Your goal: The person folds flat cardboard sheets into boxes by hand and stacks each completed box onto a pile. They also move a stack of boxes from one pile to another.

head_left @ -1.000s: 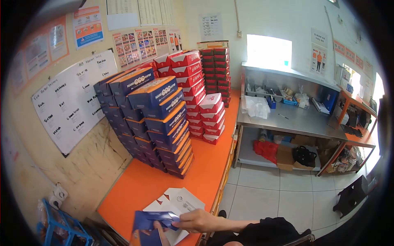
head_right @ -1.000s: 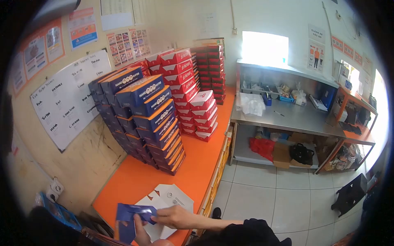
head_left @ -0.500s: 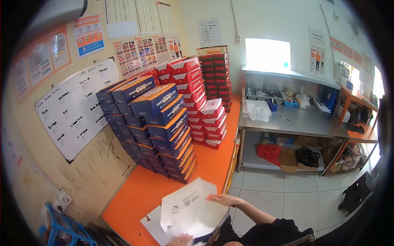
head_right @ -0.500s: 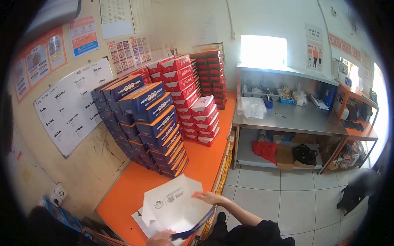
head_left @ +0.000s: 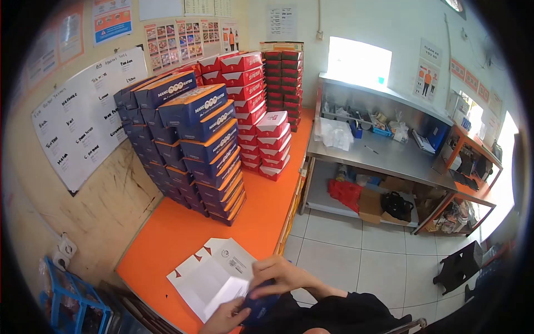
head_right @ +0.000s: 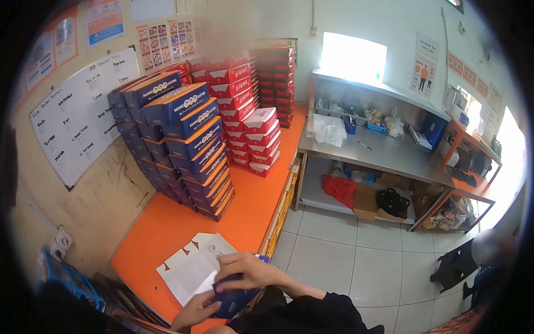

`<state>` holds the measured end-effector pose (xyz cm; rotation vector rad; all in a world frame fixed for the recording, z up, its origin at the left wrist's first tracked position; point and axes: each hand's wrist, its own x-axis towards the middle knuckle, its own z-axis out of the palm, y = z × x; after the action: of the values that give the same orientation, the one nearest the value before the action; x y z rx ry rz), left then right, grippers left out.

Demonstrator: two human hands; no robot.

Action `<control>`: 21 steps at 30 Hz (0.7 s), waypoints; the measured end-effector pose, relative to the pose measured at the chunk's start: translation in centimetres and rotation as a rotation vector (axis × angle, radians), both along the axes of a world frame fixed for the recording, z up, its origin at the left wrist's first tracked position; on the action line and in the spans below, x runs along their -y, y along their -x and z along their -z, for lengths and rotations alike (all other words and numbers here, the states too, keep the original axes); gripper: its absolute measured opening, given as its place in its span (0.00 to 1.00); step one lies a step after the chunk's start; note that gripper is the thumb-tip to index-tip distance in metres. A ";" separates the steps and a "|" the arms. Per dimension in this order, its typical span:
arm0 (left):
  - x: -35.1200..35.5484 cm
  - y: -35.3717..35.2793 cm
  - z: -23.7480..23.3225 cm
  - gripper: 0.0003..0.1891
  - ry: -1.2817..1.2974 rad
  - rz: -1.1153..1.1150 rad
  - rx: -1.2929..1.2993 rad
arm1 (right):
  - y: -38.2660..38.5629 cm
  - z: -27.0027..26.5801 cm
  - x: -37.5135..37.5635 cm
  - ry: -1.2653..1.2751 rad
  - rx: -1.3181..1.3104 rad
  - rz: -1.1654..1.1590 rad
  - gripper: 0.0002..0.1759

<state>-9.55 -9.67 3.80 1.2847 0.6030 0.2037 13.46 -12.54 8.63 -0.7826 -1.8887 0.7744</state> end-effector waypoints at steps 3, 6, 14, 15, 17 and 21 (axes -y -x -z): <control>-0.6 -0.6 -0.2 0.16 -0.114 -0.127 0.011 | 0.1 -0.6 -0.9 -0.288 0.360 0.008 0.06; -0.5 -0.9 -1.9 0.14 -0.279 -0.171 0.037 | 1.1 -1.4 -1.1 -0.415 0.290 0.109 0.06; -1.1 -3.1 -1.2 0.13 -0.311 -0.981 0.343 | 5.9 3.9 1.7 -0.079 -0.040 0.489 0.36; -0.8 -3.4 -0.3 0.15 -0.205 -1.068 0.289 | 6.8 4.9 1.2 -0.096 0.115 0.522 0.34; -0.6 -3.6 1.6 0.18 -0.173 -1.140 0.314 | 6.8 6.0 -0.3 0.061 -0.018 0.641 0.24; -0.4 -3.2 0.2 0.17 -0.471 -1.206 0.308 | 1.7 3.1 -1.3 0.369 -0.345 0.501 0.12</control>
<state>-6.35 -9.24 3.62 1.1360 1.0344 1.5809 11.76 -11.21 5.49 -1.2066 -1.1845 0.8753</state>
